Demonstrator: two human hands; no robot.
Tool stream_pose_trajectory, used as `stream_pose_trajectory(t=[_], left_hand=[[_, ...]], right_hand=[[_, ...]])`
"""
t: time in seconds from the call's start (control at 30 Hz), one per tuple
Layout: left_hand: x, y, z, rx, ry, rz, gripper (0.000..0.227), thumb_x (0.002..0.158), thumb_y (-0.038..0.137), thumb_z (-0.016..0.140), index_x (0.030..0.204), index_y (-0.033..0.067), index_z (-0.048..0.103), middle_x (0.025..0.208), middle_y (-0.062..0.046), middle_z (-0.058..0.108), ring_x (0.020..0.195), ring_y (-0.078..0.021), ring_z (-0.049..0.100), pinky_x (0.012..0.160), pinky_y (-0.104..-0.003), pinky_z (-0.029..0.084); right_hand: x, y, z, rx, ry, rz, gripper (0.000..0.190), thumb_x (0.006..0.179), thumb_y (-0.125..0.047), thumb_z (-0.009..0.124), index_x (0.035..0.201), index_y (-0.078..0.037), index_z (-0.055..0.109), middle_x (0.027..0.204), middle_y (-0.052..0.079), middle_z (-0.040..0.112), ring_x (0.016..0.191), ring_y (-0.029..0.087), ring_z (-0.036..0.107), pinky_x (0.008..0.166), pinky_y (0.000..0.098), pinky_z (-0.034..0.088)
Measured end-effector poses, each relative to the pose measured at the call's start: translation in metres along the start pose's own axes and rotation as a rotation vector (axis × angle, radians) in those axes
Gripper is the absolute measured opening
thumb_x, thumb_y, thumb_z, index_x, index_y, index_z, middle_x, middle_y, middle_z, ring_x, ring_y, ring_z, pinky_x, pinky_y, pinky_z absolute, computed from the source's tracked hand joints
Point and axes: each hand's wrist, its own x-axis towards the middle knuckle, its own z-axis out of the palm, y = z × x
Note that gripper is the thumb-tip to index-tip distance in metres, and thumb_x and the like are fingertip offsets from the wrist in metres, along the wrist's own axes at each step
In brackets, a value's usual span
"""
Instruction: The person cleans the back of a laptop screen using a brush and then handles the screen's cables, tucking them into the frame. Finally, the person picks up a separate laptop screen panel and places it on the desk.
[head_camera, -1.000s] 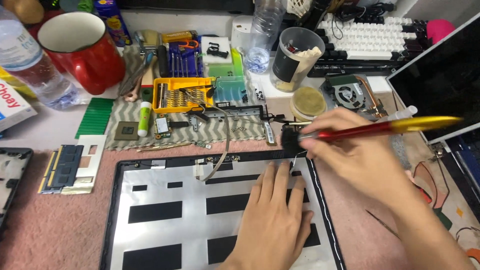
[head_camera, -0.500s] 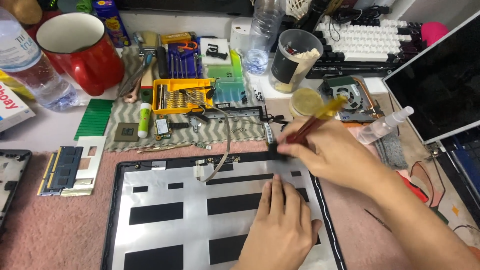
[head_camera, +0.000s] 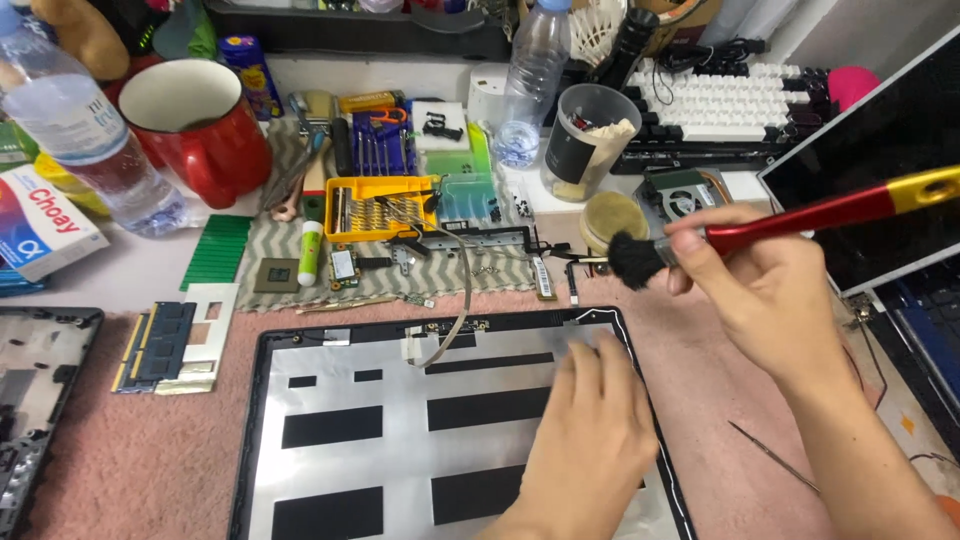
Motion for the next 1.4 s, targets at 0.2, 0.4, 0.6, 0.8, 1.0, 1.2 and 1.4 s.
stream_pose_trajectory(t=[0.2, 0.4, 0.6, 0.8, 1.0, 1.2, 1.4], left_hand=[[-0.001, -0.011, 0.028, 0.2, -0.219, -0.126, 0.084, 0.116, 0.066, 0.053, 0.146, -0.0103, 0.071, 0.156, -0.04, 0.065, 0.145, -0.057, 0.059, 0.118, -0.058, 0.051], [-0.006, -0.022, 0.007, 0.112, -0.218, -0.13, 0.115, 0.114, 0.088, 0.037, 0.16, -0.0165, 0.055, 0.163, -0.037, 0.06, 0.15, -0.0534, 0.054, 0.126, -0.057, 0.041], [-0.014, -0.02, 0.015, 0.105, -0.216, -0.158, 0.107, 0.116, 0.08, 0.037, 0.166, -0.0151, 0.047, 0.171, -0.04, 0.051, 0.159, -0.0524, 0.047, 0.132, -0.057, 0.035], [-0.011, -0.021, 0.016, 0.182, -0.26, -0.136, 0.106, 0.117, 0.079, 0.033, 0.167, -0.0139, 0.046, 0.171, -0.038, 0.049, 0.152, -0.0492, 0.052, 0.125, -0.052, 0.042], [-0.003, -0.026, 0.013, 0.258, -0.371, -0.063, 0.098, 0.119, 0.07, 0.027, 0.16, -0.014, 0.056, 0.163, -0.038, 0.055, 0.14, -0.0475, 0.056, 0.116, -0.051, 0.043], [0.0, -0.033, 0.011, 0.204, -0.332, -0.072, 0.086, 0.112, 0.057, 0.037, 0.162, -0.0107, 0.056, 0.159, -0.03, 0.06, 0.135, -0.0425, 0.057, 0.111, -0.046, 0.046], [0.01, -0.04, 0.003, 0.214, -0.327, -0.054, 0.086, 0.107, 0.058, 0.042, 0.158, -0.0085, 0.059, 0.158, -0.031, 0.057, 0.109, -0.0353, 0.06, 0.092, -0.044, 0.048]], right_hand=[[-0.018, 0.016, -0.001, -0.01, -0.001, 0.089, 0.023, 0.109, -0.017, 0.077, 0.122, 0.001, 0.081, 0.083, 0.014, 0.082, 0.076, 0.02, 0.08, 0.081, 0.0297, 0.068], [-0.024, 0.018, -0.004, 0.006, -0.007, 0.174, 0.023, 0.103, -0.014, 0.079, 0.122, -0.001, 0.082, 0.097, 0.016, 0.089, 0.084, 0.023, 0.09, 0.081, 0.0323, 0.076], [-0.019, 0.018, 0.001, -0.088, -0.051, 0.142, 0.027, 0.097, -0.014, 0.086, 0.123, -0.007, 0.085, 0.126, 0.007, 0.087, 0.121, 0.017, 0.081, 0.11, 0.0289, 0.061], [-0.013, 0.012, 0.005, -0.138, -0.092, 0.145, 0.023, 0.098, -0.019, 0.085, 0.119, -0.009, 0.087, 0.122, 0.006, 0.085, 0.109, 0.017, 0.082, 0.094, 0.0274, 0.066], [-0.005, 0.013, 0.021, -0.255, -0.356, 0.131, 0.032, 0.101, -0.028, 0.077, 0.13, -0.017, 0.087, 0.134, 0.005, 0.092, 0.119, 0.021, 0.089, 0.111, 0.04, 0.07], [-0.003, 0.006, 0.022, -0.403, -0.37, -0.125, 0.031, 0.11, -0.034, 0.07, 0.118, -0.009, 0.085, 0.115, 0.004, 0.087, 0.107, 0.027, 0.084, 0.101, 0.0433, 0.062], [0.0, -0.011, 0.014, -0.518, -0.421, 0.095, 0.035, 0.112, -0.043, 0.065, 0.121, -0.019, 0.088, 0.117, 0.002, 0.085, 0.107, 0.023, 0.084, 0.095, 0.0424, 0.066]])
